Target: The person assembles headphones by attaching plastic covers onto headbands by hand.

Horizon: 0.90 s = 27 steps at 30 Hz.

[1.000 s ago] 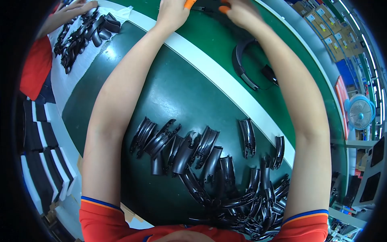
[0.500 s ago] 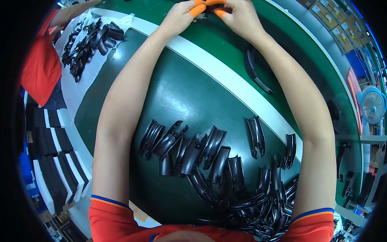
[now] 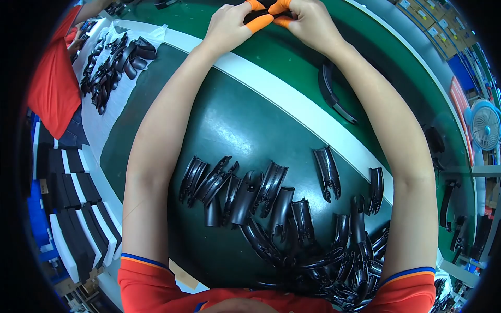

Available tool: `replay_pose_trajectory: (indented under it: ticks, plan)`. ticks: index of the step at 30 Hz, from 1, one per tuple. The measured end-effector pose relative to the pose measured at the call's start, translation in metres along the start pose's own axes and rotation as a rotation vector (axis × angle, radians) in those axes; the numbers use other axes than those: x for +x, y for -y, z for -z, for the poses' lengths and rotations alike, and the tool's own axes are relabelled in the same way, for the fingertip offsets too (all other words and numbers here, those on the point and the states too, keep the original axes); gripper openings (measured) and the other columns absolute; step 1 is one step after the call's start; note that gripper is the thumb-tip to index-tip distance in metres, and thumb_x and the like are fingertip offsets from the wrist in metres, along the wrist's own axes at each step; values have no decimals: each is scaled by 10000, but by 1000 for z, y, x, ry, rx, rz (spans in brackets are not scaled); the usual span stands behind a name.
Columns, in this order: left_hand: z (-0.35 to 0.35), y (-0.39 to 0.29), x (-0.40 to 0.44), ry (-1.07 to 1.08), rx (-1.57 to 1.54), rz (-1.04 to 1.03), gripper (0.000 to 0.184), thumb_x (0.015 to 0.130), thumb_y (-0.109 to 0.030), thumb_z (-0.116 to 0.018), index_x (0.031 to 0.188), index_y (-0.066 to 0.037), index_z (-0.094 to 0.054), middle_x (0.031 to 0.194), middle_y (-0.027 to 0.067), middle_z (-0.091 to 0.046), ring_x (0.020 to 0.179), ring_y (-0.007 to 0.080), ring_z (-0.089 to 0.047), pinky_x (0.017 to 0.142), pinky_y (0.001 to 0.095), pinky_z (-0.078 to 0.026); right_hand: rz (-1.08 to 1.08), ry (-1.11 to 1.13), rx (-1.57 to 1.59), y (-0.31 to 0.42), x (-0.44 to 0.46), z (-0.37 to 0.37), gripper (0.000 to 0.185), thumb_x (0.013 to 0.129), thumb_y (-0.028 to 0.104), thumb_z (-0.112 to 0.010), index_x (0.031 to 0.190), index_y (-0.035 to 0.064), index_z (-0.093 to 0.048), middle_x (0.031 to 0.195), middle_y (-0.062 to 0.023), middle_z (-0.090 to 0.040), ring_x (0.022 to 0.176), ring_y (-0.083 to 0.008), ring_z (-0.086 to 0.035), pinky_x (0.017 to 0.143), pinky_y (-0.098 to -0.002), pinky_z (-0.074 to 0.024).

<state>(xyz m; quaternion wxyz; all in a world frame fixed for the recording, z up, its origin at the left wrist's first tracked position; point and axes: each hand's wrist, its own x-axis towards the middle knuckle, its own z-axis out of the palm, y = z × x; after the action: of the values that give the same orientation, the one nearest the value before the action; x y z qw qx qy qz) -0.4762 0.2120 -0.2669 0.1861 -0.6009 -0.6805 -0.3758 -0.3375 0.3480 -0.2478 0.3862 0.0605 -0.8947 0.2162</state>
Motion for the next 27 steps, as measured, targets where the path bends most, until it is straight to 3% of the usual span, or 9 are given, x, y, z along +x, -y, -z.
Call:
replay_pose_trajectory:
  ticks: [3, 6, 8, 16, 18, 22, 24, 25, 27]
  plan:
    - [-2, 1, 0, -13, 46, -6, 267, 811, -331, -672, 944, -100, -685, 808, 157, -680, 773, 377, -617, 717, 465, -487, 77, 75, -43, -3, 4, 6, 211, 712, -39, -752, 884, -2, -636, 927, -126, -584, 840, -268, -600, 721, -314, -486]
    - [-3, -1, 0, -34, 62, 22, 261, 782, -331, -691, 924, -112, -693, 805, 150, -680, 754, 368, -615, 704, 451, -490, 494, 142, -409, -11, 6, 10, 261, 739, 12, -757, 960, 14, -617, 929, -91, -578, 858, -219, -583, 747, -293, -472]
    - [-5, 0, 2, -49, 60, 9, 256, 776, -330, -696, 919, -117, -695, 798, 146, -680, 748, 366, -611, 704, 449, -489, -332, 122, 517, -14, 4, 6, 351, 771, 62, -754, 1069, 29, -572, 966, -46, -567, 883, -166, -561, 786, -280, -456]
    - [4, -12, -2, 28, -16, -44, 302, 738, -330, -717, 927, -98, -676, 799, 151, -665, 761, 367, -594, 737, 449, -472, -313, 266, 597, -32, 11, 8, 506, 788, 4, -689, 1259, 24, -507, 1151, -101, -566, 1001, -183, -569, 908, -292, -463]
    - [11, -17, 0, 171, 80, -62, 346, 738, -335, -713, 949, -68, -652, 816, 166, -655, 786, 370, -588, 740, 444, -470, -90, 396, 268, -21, 14, 10, 543, 789, -66, -617, 1307, 11, -473, 1205, -137, -559, 1058, -215, -571, 948, -321, -458]
    - [16, -27, 5, 429, 171, 4, 420, 751, -319, -710, 1055, -40, -633, 923, 184, -658, 869, 353, -604, 808, 453, -479, -128, 431, 154, 0, 12, 10, 587, 783, -99, -572, 1341, 36, -451, 1152, -170, -566, 1070, -267, -567, 963, -358, -449]
    - [-8, -7, -1, 284, 181, -111, 335, 799, -259, -677, 1002, 2, -623, 805, 160, -665, 727, 263, -644, 644, 362, -490, -119, 433, 4, 8, 13, 6, 597, 780, -83, -580, 1349, 39, -444, 1166, -178, -561, 1084, -292, -561, 983, -381, -434]
    - [-10, -9, -2, 284, 178, -116, 335, 799, -259, -677, 1002, 2, -623, 805, 160, -665, 727, 263, -644, 644, 362, -490, -114, 435, -144, 12, 13, 4, 609, 778, -67, -588, 1358, 43, -437, 1180, -186, -557, 1099, -316, -555, 1003, -404, -418]
    - [-12, -15, -2, 423, 208, -14, 406, 835, -231, -681, 1152, 6, -592, 892, 140, -658, 797, 241, -642, 768, 323, -510, -266, 392, -186, 7, 3, 0, 599, 774, 11, -633, 1346, 51, -459, 1268, -205, -533, 1136, -330, -558, 972, -409, -440]
